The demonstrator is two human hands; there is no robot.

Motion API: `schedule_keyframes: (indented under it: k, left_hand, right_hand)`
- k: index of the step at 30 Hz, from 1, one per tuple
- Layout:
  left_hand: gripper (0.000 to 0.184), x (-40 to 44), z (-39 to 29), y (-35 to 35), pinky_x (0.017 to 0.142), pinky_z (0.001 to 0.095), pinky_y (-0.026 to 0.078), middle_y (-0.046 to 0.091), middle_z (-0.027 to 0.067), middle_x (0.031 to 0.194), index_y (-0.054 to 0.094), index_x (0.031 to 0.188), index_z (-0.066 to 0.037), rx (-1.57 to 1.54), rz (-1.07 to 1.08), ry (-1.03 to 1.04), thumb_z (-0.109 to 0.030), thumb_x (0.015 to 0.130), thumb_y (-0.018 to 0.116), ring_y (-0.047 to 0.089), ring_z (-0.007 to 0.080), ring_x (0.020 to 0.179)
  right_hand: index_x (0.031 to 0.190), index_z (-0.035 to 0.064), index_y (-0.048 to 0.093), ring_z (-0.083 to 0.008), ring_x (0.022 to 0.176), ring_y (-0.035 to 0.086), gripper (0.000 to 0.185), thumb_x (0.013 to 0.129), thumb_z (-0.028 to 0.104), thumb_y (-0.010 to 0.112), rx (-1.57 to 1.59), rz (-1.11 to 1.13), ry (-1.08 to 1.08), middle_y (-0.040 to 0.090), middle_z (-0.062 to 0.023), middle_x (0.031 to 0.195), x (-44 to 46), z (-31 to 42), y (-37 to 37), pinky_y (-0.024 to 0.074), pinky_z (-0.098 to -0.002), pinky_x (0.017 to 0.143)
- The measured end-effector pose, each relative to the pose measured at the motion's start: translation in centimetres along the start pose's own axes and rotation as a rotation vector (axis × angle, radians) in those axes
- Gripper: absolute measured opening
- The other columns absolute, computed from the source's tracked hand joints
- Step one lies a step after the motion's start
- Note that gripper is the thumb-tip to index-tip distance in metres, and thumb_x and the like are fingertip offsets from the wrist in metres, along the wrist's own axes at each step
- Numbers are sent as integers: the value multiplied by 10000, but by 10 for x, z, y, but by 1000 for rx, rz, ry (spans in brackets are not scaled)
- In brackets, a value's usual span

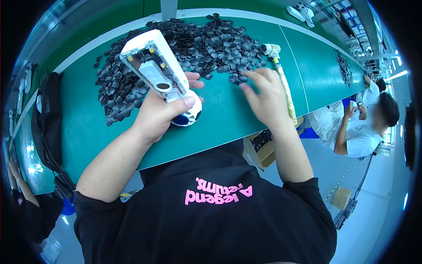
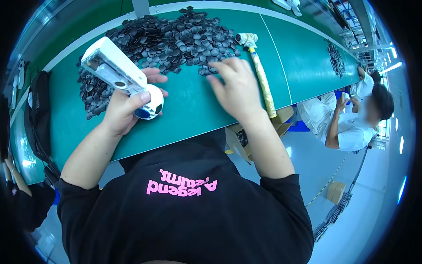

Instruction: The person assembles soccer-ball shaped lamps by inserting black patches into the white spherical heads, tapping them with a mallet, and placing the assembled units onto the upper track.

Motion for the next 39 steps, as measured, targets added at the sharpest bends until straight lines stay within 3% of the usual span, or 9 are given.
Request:
schedule_keyframes:
  k: [3,13,17,21,25,29,32,36,39]
  left_hand:
    - [650,2,-3,-2,970,369,504,599,158,1258,408,1407,12,-296,-18,17,-189,863,700,626,238,1132]
    - [713,-3,1,-1,965,361,499,599,110,1194,377,1420,-13,-154,-107,-21,-145,825,746,600,204,1117]
    - [798,-3,-1,-2,961,352,496,590,103,1202,372,1431,-31,-24,-58,32,-121,767,806,594,190,1105]
    - [891,-5,1,3,966,357,491,574,115,1248,361,1443,-35,85,-10,61,-115,705,854,582,196,1131]
    - [940,-6,5,6,986,372,483,559,135,1289,347,1451,-29,181,-26,105,-129,676,870,571,220,1170]
    - [974,-8,9,6,1008,386,473,552,157,1307,338,1454,-29,269,-54,112,-172,658,882,561,253,1209]
    - [996,-11,7,7,1013,393,473,551,171,1306,337,1448,-29,346,-61,125,-205,642,894,561,272,1220]
    - [975,-15,1,12,989,380,475,562,108,1212,316,1440,-61,522,-59,220,-125,647,879,575,216,1148]
    - [1002,-18,4,11,983,398,497,558,180,1282,314,1441,-37,476,-41,199,-214,639,888,585,280,1194]
  right_hand:
    - [982,34,726,-306,962,615,254,804,207,777,-55,56,56,649,-115,962,4,6,12,500,-400,833]
    - [888,29,736,-287,849,640,200,832,221,747,-162,205,111,663,-94,821,21,12,24,515,-385,800]
    - [935,15,719,-259,801,658,127,880,126,692,-3,66,-94,666,-92,808,16,23,18,529,-366,735]
    - [988,-6,685,-219,793,675,101,910,37,637,548,200,142,654,-86,799,6,49,8,535,-319,682]
    - [1008,-20,659,-154,788,675,108,907,-26,620,645,187,-78,640,-63,799,5,74,-1,529,-259,664]
    - [960,-20,632,-114,808,664,92,879,-56,657,815,290,121,643,-39,845,4,83,1,529,-227,680]
    - [921,-2,593,-80,821,646,153,842,-71,705,1129,396,517,646,-27,899,5,81,8,527,-215,676]
    - [868,23,563,-39,724,585,189,844,-28,743,1195,384,520,617,-11,803,7,79,16,497,-199,632]
    - [854,33,547,-36,728,582,207,844,-21,747,1318,361,550,603,1,801,1,80,25,493,-196,633]
Point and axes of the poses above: each hand's wrist, its own x-axis towards the middle knuckle, its own y-axis out of the palm, z = x × y, the point moved 2 cm from there along x, towards the middle knuckle
